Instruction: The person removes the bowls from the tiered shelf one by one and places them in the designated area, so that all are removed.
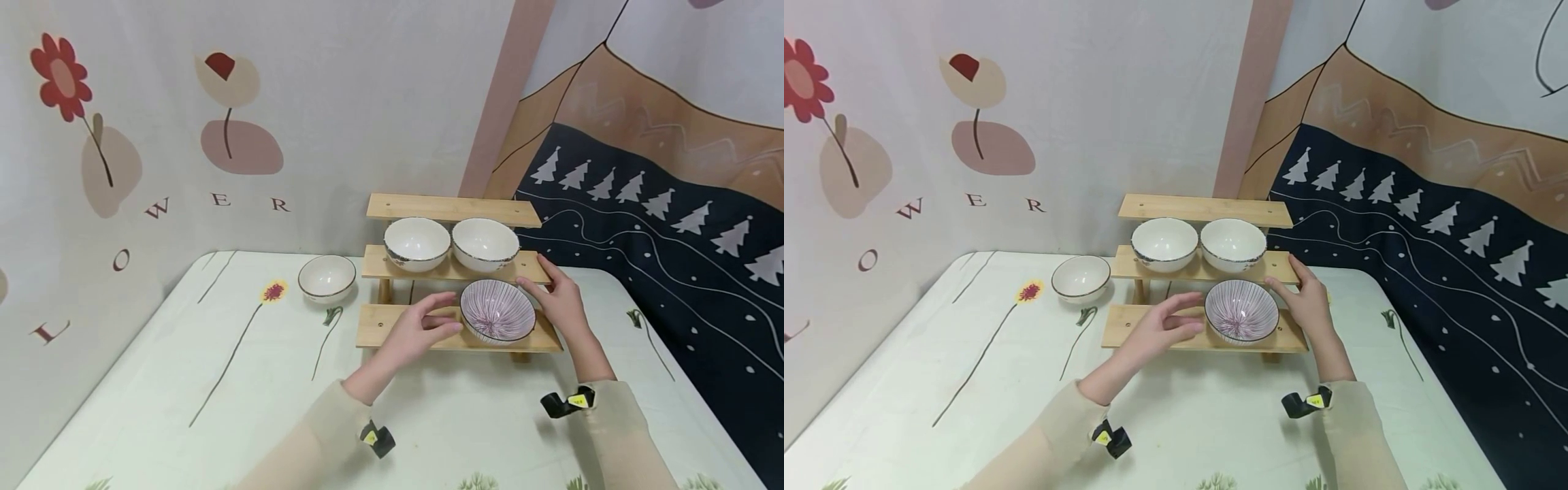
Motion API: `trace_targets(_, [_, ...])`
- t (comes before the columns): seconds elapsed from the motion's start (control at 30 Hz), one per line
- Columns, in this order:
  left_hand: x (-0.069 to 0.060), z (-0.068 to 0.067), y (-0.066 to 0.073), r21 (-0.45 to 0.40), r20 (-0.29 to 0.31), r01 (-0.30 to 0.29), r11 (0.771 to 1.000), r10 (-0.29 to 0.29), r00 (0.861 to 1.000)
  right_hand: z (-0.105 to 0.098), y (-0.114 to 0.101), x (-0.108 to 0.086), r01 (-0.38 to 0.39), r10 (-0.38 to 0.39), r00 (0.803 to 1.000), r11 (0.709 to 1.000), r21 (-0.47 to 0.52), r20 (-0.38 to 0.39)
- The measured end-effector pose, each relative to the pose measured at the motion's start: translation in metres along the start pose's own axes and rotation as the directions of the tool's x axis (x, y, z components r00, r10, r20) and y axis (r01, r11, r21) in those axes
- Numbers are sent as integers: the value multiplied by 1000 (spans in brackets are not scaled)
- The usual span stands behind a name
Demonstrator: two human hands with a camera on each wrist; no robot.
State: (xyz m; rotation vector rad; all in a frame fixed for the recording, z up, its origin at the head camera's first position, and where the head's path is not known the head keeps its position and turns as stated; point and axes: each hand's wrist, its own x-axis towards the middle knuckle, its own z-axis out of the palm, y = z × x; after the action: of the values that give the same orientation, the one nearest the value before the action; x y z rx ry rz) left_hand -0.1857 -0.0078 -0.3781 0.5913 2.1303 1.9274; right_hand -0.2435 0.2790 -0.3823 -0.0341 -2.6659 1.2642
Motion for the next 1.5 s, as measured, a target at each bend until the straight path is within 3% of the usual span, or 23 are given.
trace_targets(0.57, [8, 13, -3, 26, -29, 27, 999, -27, 999, 0, 2, 1, 9, -9, 1000, 1000, 2, -5])
trace_targets(1.5, [15, 23, -3, -98, 5, 55, 994, -55, 998, 0, -1, 0, -16, 16, 1000, 1000, 0, -1])
